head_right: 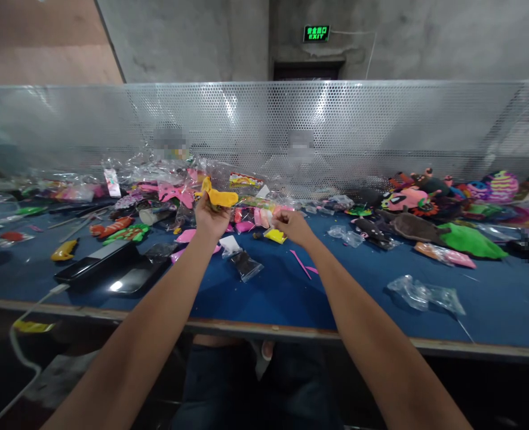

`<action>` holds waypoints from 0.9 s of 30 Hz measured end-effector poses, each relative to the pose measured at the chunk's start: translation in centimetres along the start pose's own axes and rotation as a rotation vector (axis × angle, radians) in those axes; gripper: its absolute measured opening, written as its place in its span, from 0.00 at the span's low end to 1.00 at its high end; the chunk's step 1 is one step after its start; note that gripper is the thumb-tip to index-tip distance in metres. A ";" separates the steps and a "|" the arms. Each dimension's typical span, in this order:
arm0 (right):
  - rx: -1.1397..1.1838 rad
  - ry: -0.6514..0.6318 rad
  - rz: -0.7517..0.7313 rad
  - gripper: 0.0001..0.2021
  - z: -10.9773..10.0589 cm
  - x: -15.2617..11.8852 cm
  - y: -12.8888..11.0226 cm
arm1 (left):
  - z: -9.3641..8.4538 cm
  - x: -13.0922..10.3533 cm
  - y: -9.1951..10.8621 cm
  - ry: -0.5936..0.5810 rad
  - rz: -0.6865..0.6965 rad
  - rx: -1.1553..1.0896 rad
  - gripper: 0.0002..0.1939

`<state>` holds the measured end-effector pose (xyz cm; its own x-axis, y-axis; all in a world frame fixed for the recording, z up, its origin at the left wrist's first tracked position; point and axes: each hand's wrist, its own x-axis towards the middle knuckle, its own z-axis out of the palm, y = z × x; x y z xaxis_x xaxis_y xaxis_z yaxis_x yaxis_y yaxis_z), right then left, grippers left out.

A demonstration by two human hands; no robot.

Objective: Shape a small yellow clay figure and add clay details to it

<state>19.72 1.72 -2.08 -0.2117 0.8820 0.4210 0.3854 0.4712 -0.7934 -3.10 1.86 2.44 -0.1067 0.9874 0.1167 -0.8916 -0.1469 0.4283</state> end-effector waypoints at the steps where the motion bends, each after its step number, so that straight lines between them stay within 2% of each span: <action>1: -0.027 -0.014 0.022 0.06 0.5 0.2 0.0 | 0.1 -0.1 -0.1 -0.007 0.019 -0.013 0.13; 3: -0.130 0.028 0.019 0.09 1.4 0.5 -0.3 | 0.4 -0.3 -0.6 -0.015 0.052 -0.028 0.12; 5: -0.192 0.131 -0.049 0.11 1.9 0.6 -1.0 | 0.6 -0.5 -1.1 -0.027 0.033 0.021 0.10; 9: 0.087 0.240 -0.181 0.20 2.0 0.2 -2.7 | 0.6 -0.5 -2.5 -0.058 0.027 0.172 0.04; 12: 0.187 0.078 -0.212 0.25 2.1 -0.5 -3.3 | 0.5 -0.9 -3.5 -0.159 0.034 0.360 0.08; 16: 0.036 -0.210 -0.048 0.20 2.5 -1.2 -3.3 | 0.4 -1.6 -4.7 -0.332 0.048 0.601 0.17; 18: -0.015 -0.262 0.011 0.18 2.7 -1.3 -3.3 | 0.3 -1.8 -4.9 -0.392 0.051 0.686 0.19; 21: 0.001 -0.307 0.017 0.16 2.8 -1.3 -3.3 | 0.2 -1.8 -5.0 -0.445 0.034 0.747 0.20; 27: 0.057 -0.331 0.064 0.17 3.0 -1.4 -3.2 | -0.1 -1.7 -4.7 -0.470 -0.010 0.791 0.20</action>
<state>16.11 -1.08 -1.46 -0.4725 0.8558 0.2109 0.3586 0.4053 -0.8409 1.26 0.89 0.13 0.2435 0.8890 0.3879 -0.3125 -0.3067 0.8990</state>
